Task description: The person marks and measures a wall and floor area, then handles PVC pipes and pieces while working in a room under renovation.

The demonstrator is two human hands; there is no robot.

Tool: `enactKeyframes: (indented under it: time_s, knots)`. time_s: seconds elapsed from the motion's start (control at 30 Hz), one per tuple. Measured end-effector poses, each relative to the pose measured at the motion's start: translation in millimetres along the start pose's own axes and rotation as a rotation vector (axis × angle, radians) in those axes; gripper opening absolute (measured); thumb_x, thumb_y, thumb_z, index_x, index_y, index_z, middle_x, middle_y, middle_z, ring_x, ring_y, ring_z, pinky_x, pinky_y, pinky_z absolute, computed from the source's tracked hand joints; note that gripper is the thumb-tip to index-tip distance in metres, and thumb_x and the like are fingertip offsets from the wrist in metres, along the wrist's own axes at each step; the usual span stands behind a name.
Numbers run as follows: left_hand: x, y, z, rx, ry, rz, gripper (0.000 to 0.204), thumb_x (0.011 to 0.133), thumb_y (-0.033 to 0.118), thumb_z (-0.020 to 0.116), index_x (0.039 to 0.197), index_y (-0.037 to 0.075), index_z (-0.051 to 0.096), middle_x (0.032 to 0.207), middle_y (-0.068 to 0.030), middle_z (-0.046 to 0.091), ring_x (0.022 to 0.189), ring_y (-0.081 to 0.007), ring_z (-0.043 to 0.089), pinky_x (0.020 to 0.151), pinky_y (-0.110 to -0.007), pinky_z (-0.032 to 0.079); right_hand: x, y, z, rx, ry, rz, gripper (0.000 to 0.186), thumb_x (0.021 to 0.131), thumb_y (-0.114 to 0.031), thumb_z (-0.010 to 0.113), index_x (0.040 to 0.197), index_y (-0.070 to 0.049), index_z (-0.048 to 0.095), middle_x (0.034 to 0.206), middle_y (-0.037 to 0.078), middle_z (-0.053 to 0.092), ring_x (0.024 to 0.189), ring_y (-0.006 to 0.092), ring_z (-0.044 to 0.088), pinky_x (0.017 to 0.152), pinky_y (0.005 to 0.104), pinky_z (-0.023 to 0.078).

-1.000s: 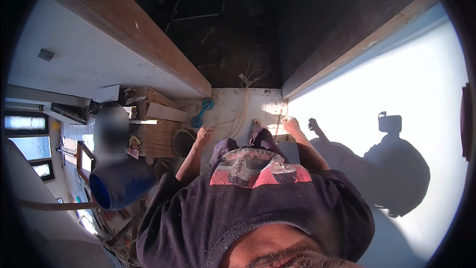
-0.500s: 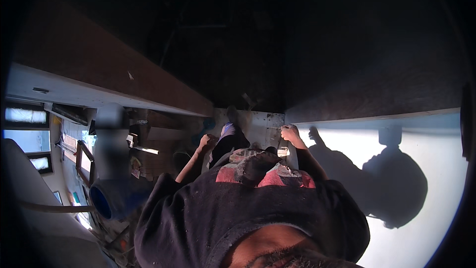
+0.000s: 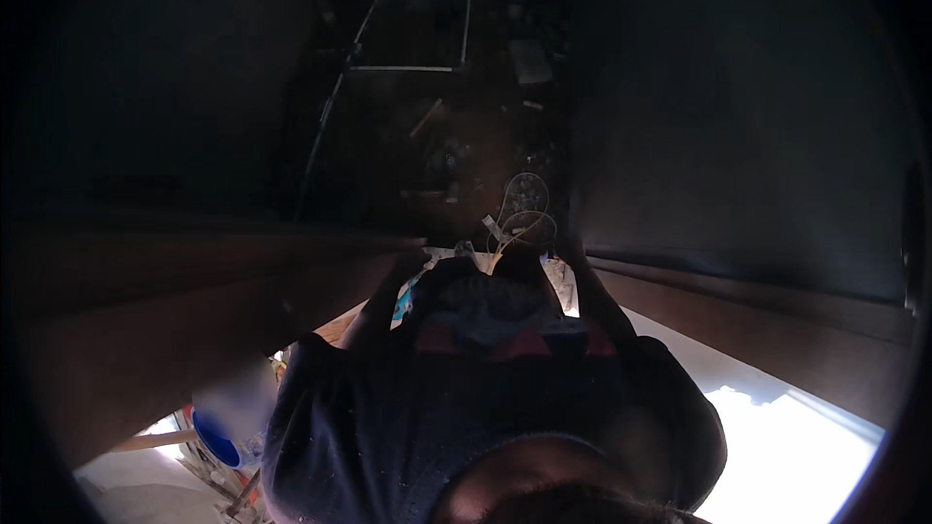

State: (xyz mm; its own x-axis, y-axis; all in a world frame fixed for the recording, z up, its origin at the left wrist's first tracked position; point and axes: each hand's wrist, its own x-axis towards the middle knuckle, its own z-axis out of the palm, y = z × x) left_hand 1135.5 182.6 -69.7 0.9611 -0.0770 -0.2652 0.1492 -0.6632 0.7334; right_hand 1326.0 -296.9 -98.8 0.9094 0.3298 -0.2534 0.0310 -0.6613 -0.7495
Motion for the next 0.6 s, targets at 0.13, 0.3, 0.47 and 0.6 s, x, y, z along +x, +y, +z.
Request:
enactKeyframes:
  time_s: [0.13,0.3,0.47,0.6]
  knots:
    - [57,-49,-9,0.106,-0.019,-0.133,0.026,0.094,0.028,0.06,0.097,0.004,0.073,0.078,-0.015,0.067,0.071,-0.0276,0.065,0.067,-0.04,0.05,50,-66,-16,0.208,-0.045,0.418,0.025,0.093,-0.021,0.059,0.076,-0.004,0.065,0.063,0.013,0.066,0.047,0.0196,0.063,0.039,0.0331,0.049]
    - [73,-35,-11,-0.62,0.102,-0.536,0.027,0.092,0.028,0.065,0.096,0.002,0.071,0.074,-0.0081,0.064,0.069,-0.0203,0.062,0.064,-0.037,0.049,87,-102,-34,0.216,-0.206,0.651,0.032,0.092,-0.023,0.061,0.068,-0.002,0.061,0.057,0.011,0.06,0.043,0.0202,0.058,0.038,0.0332,0.044]
    - [79,-10,-47,-0.462,0.382,-0.122,0.023,0.092,0.027,0.065,0.091,0.004,0.069,0.073,-0.0033,0.061,0.067,-0.0164,0.059,0.061,-0.034,0.048,154,-85,-43,0.078,-0.302,0.608,0.036,0.092,-0.023,0.062,0.063,-0.001,0.059,0.054,0.01,0.056,0.042,0.0203,0.054,0.037,0.0338,0.042]
    - [141,-27,-66,-0.659,0.281,-0.44,0.017,0.092,0.024,0.063,0.088,0.008,0.067,0.073,-0.0042,0.062,0.068,-0.0182,0.061,0.064,-0.036,0.051,266,-60,-43,-0.053,-0.297,0.471,0.03,0.089,-0.019,0.062,0.064,-0.002,0.06,0.055,0.011,0.058,0.043,0.0211,0.057,0.038,0.035,0.044]
